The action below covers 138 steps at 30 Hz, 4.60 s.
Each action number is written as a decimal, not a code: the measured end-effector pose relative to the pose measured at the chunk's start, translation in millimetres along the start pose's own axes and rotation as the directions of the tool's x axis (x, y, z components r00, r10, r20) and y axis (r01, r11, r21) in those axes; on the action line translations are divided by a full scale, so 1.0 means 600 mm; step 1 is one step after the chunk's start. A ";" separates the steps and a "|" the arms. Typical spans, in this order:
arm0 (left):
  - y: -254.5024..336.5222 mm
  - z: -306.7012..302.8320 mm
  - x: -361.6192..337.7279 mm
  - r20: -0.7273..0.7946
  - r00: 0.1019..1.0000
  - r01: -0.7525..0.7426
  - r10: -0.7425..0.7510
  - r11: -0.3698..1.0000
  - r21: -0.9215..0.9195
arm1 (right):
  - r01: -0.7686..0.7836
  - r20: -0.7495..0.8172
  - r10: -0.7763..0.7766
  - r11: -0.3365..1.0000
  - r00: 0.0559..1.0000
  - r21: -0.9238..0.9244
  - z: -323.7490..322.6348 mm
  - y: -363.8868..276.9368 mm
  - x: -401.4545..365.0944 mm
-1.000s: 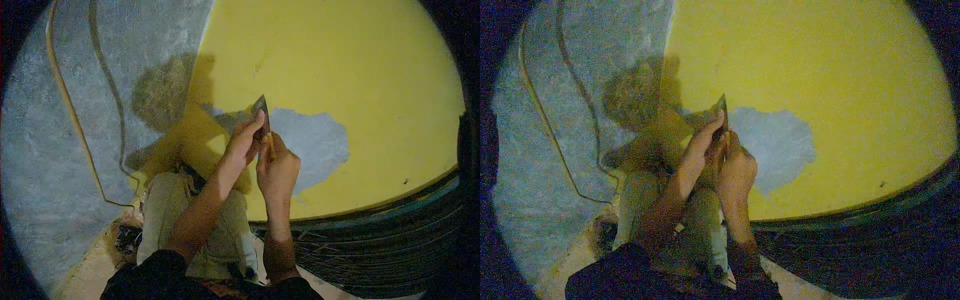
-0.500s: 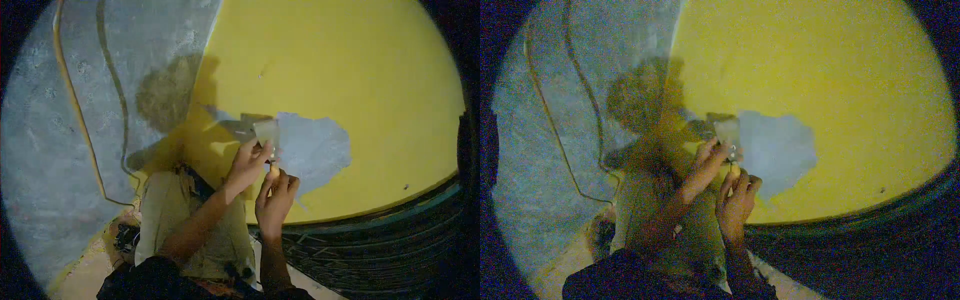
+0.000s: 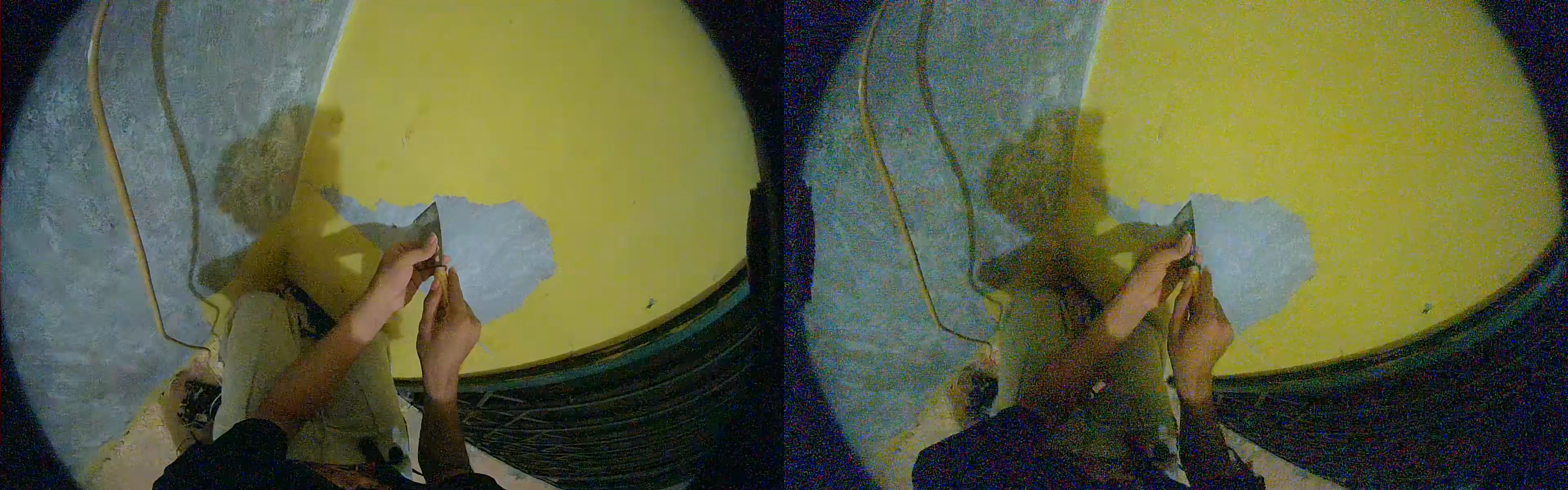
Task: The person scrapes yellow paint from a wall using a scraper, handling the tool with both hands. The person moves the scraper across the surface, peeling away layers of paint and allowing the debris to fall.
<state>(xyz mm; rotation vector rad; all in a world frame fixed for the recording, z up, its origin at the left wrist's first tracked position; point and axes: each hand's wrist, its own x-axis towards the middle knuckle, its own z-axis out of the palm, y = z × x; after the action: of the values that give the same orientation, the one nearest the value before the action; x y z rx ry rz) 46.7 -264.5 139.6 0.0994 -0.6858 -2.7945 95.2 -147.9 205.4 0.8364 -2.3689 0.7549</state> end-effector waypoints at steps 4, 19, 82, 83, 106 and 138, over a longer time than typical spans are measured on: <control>0.030 0.020 -0.014 -0.084 0.995 0.054 -0.051 0.998 0.034 | 0.039 -0.037 -0.039 0.999 0.999 -0.005 0.016 -0.012 -0.009; 0.043 0.008 0.026 -0.216 0.975 0.132 -0.051 0.916 0.378 | -0.044 -0.037 0.044 0.999 0.998 0.005 0.047 -0.012 0.018; 0.060 0.031 0.006 0.017 0.992 0.124 -0.123 0.988 -0.092 | 0.048 -0.044 -0.053 0.993 0.998 -0.110 0.021 -0.023 0.034; 0.051 0.043 0.002 -0.032 0.997 0.067 -0.069 0.995 -0.079 | 0.037 -0.030 -0.041 0.992 0.999 -0.119 0.014 -0.011 0.032; 0.039 -0.015 0.027 0.044 0.994 0.105 -0.101 0.989 -0.103 | 0.024 -0.022 -0.023 0.999 0.999 0.041 0.006 -0.055 0.025; 0.105 0.033 -0.004 -0.251 0.968 -0.040 0.016 0.995 -0.091 | 0.011 0.031 -0.013 0.998 0.999 0.060 0.084 -0.034 0.056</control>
<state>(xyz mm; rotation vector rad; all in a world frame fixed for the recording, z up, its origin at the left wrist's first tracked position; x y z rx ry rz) 61.4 -308.8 186.5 0.4127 -0.4884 -2.7167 72.4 -207.1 196.9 0.8927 -2.3767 0.8172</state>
